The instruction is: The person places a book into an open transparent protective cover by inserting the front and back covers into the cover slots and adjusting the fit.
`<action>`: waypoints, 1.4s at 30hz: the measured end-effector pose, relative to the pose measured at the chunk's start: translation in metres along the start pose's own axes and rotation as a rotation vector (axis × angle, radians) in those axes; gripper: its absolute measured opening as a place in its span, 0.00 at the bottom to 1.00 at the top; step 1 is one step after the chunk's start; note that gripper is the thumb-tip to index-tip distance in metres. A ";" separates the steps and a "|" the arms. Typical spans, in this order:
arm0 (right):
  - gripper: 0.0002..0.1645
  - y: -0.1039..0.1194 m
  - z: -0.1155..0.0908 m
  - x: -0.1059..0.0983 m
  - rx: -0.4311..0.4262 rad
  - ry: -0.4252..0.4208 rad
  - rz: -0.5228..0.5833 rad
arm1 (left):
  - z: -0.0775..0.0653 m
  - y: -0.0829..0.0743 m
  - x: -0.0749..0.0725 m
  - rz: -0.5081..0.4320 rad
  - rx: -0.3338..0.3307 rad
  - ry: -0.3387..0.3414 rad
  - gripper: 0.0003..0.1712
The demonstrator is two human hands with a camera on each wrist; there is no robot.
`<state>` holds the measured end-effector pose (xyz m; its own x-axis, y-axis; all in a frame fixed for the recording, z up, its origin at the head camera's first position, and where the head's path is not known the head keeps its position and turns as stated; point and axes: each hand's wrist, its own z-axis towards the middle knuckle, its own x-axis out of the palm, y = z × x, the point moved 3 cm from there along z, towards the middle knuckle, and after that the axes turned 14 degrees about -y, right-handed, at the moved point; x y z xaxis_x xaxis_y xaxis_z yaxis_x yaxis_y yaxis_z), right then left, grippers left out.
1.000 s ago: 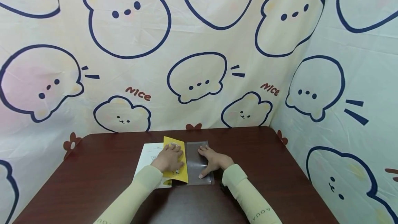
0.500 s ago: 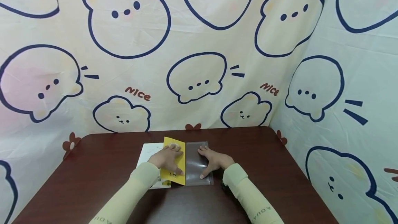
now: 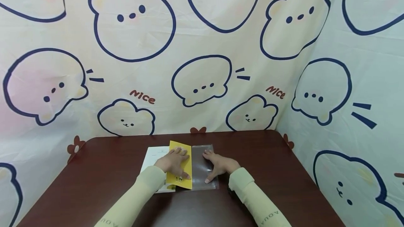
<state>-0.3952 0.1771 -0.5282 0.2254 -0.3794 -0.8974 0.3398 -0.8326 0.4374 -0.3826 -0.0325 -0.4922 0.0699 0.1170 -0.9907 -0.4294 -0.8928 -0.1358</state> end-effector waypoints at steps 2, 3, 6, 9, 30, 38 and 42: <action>0.69 0.001 0.000 0.001 0.000 0.003 0.002 | 0.000 0.000 0.001 0.006 0.004 0.001 0.52; 0.69 0.001 0.000 0.001 -0.002 0.005 0.002 | 0.000 0.000 0.002 0.006 0.004 0.003 0.52; 0.69 0.002 0.001 0.001 -0.004 0.007 0.007 | 0.001 0.000 0.003 0.010 0.003 0.008 0.52; 0.69 0.002 0.001 0.000 -0.004 0.006 0.010 | 0.003 0.000 0.005 0.015 0.004 0.016 0.51; 0.70 0.002 0.002 -0.004 -0.005 0.035 0.007 | 0.002 0.000 0.007 -0.028 0.033 0.013 0.52; 0.69 0.004 0.001 -0.004 0.009 0.046 0.017 | 0.002 -0.001 0.010 -0.029 0.033 -0.011 0.52; 0.70 0.004 0.002 -0.004 0.015 0.046 0.021 | 0.002 -0.002 0.010 -0.024 0.033 -0.020 0.52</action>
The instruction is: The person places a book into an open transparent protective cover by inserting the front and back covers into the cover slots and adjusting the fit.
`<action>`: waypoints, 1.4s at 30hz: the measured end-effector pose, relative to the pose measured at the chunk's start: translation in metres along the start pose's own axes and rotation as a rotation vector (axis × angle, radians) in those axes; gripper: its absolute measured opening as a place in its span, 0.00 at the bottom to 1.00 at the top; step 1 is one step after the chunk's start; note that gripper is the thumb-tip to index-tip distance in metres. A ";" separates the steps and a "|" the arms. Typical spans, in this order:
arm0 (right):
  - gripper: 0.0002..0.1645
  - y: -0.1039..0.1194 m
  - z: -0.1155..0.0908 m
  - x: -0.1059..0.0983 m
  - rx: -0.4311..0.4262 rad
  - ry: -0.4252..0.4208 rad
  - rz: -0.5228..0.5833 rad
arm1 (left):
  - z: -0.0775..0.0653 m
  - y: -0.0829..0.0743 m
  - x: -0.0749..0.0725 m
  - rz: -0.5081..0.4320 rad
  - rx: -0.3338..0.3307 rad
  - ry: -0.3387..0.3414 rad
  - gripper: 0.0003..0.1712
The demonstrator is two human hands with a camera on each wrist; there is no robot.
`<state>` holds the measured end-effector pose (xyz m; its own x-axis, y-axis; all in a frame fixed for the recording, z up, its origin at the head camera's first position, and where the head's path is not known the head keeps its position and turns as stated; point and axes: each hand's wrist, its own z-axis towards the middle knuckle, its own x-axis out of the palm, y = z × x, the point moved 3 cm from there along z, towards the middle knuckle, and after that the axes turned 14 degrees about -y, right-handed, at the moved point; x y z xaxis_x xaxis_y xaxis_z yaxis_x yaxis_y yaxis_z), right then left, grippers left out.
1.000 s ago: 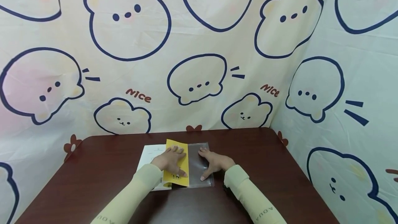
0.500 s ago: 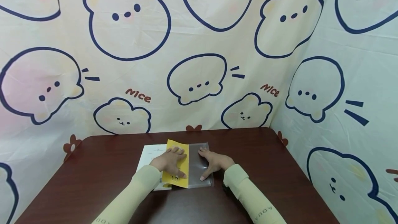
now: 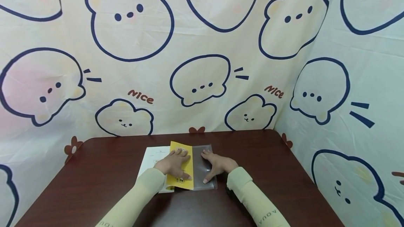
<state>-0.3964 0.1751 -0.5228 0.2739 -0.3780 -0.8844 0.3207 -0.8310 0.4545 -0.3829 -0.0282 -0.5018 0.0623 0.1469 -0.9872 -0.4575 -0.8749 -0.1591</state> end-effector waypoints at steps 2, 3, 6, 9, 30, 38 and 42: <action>0.70 -0.001 0.000 0.000 0.004 -0.001 0.002 | 0.000 -0.001 0.000 0.003 0.002 -0.002 0.53; 0.70 -0.001 0.000 0.000 0.003 -0.003 0.001 | 0.001 -0.001 0.000 0.006 0.005 -0.006 0.53; 0.69 -0.002 0.000 0.000 0.000 -0.005 -0.006 | 0.000 -0.003 0.000 0.017 0.008 -0.011 0.53; 0.69 -0.002 0.000 0.001 -0.009 -0.007 -0.017 | 0.000 -0.004 -0.001 0.027 0.006 -0.012 0.53; 0.68 0.004 -0.001 0.001 -0.017 -0.004 -0.026 | -0.001 -0.014 0.001 -0.002 0.043 0.020 0.43; 0.69 0.005 -0.002 0.001 -0.018 -0.013 -0.022 | 0.001 -0.016 0.000 -0.046 0.039 0.043 0.42; 0.69 0.005 -0.003 0.000 -0.015 -0.005 -0.023 | 0.003 -0.017 -0.002 -0.126 0.054 0.040 0.41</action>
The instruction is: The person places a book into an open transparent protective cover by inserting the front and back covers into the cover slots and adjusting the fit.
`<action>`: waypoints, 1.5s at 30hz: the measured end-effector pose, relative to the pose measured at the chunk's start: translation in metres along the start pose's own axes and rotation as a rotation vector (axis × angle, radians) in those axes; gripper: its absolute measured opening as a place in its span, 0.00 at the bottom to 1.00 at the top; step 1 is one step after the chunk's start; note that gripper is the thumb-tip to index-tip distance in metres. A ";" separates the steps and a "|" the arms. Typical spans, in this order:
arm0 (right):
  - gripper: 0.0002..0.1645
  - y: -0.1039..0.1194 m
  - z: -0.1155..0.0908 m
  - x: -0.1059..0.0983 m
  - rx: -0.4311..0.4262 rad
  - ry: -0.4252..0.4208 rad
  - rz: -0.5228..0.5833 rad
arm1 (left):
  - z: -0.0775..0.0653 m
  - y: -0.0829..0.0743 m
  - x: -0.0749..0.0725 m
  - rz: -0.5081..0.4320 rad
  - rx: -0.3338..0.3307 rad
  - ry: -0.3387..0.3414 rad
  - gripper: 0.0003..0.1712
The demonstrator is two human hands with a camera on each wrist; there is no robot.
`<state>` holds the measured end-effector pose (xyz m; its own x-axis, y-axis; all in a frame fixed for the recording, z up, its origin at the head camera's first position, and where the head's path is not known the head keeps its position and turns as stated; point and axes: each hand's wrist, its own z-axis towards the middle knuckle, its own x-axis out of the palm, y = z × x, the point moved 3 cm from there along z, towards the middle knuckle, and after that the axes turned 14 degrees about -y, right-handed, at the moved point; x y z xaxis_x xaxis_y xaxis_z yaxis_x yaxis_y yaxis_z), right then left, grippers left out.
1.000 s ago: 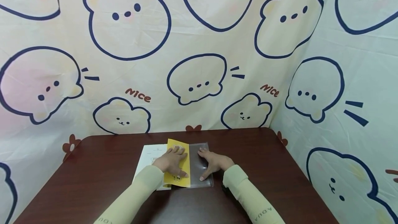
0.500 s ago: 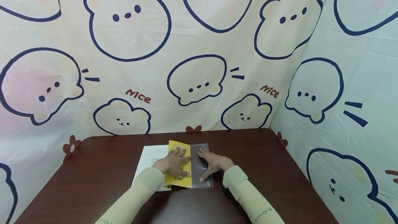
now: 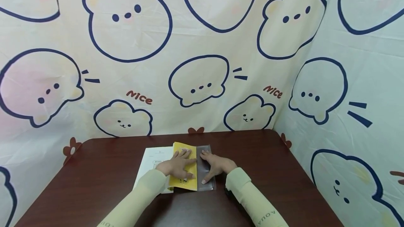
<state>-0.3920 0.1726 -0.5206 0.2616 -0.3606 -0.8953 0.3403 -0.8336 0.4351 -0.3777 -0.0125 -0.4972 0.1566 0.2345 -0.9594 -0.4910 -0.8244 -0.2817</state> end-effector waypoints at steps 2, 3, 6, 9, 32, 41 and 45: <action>0.69 0.000 0.001 0.000 0.008 -0.001 0.001 | 0.001 0.003 -0.001 -0.053 0.019 -0.023 0.41; 0.69 0.000 0.001 0.000 0.011 -0.004 -0.001 | 0.001 0.004 -0.002 -0.072 0.032 -0.039 0.41; 0.70 0.000 0.003 0.001 0.018 -0.011 -0.006 | 0.000 0.012 -0.007 -0.134 0.056 -0.093 0.42; 0.70 0.000 0.004 0.002 0.016 -0.016 -0.010 | -0.005 0.023 -0.011 -0.162 0.037 -0.121 0.45; 0.74 -0.003 0.004 0.003 -0.001 -0.016 0.006 | -0.010 0.032 -0.002 -0.257 -0.006 -0.042 0.52; 0.73 -0.002 0.004 0.005 -0.008 -0.019 0.007 | -0.006 0.023 0.004 -0.195 -0.027 -0.037 0.53; 0.73 -0.003 0.005 0.005 -0.007 -0.024 -0.006 | -0.005 0.020 0.004 -0.183 -0.037 -0.039 0.53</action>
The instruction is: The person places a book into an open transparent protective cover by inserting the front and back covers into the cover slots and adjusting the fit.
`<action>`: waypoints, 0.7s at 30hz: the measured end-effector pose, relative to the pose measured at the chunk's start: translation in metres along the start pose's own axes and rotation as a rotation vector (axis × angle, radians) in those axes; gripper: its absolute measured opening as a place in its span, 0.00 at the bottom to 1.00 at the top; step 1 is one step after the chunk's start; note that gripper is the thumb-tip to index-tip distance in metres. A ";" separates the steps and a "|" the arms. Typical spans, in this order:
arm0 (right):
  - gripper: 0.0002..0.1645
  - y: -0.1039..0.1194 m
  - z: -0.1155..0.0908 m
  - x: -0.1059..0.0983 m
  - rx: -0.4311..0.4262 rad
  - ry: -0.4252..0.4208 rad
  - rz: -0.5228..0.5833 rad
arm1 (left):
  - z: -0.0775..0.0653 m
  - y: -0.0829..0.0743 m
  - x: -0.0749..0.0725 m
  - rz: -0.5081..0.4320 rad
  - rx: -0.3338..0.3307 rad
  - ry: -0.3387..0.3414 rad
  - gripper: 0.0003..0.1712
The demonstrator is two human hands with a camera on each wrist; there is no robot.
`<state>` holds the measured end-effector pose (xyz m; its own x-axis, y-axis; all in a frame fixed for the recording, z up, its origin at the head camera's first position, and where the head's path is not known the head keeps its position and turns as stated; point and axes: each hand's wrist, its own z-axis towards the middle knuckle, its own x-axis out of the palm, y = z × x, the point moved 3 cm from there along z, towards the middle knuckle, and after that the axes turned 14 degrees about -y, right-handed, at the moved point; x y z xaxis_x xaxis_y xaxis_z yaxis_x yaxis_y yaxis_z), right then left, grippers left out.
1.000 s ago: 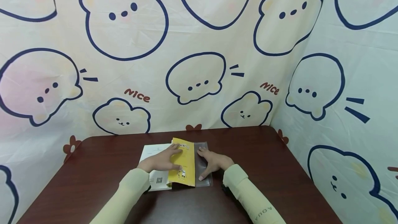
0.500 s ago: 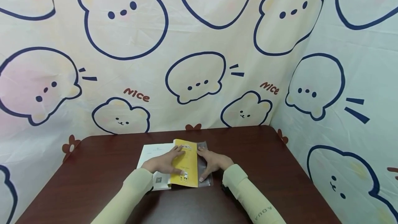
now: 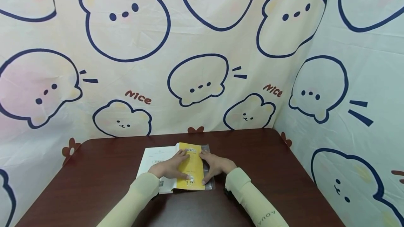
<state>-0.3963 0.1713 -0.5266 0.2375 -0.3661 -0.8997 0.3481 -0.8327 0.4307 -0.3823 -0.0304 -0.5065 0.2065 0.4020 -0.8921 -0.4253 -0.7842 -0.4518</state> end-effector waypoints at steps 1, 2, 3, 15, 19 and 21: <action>0.73 0.000 0.000 0.000 -0.004 -0.001 -0.002 | 0.000 0.000 0.000 -0.001 0.000 -0.001 0.53; 0.73 0.000 0.000 0.001 -0.008 -0.003 -0.001 | 0.000 -0.001 0.000 -0.001 -0.001 -0.001 0.53; 0.73 0.000 0.000 0.001 -0.012 -0.004 -0.001 | -0.001 -0.001 0.000 -0.002 0.002 -0.003 0.54; 0.75 0.007 -0.003 0.004 -0.034 -0.021 0.060 | -0.019 0.001 -0.014 -0.121 -0.071 -0.115 0.52; 0.76 0.009 -0.002 0.004 -0.033 -0.035 0.086 | -0.024 0.004 -0.016 -0.157 -0.101 -0.118 0.50; 0.76 0.009 -0.002 0.004 -0.040 -0.038 0.106 | -0.025 0.005 -0.015 -0.199 -0.096 -0.107 0.49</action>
<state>-0.3904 0.1629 -0.5257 0.2410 -0.4676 -0.8504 0.3584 -0.7714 0.5257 -0.3659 -0.0524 -0.4959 0.1808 0.5971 -0.7815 -0.2985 -0.7238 -0.6221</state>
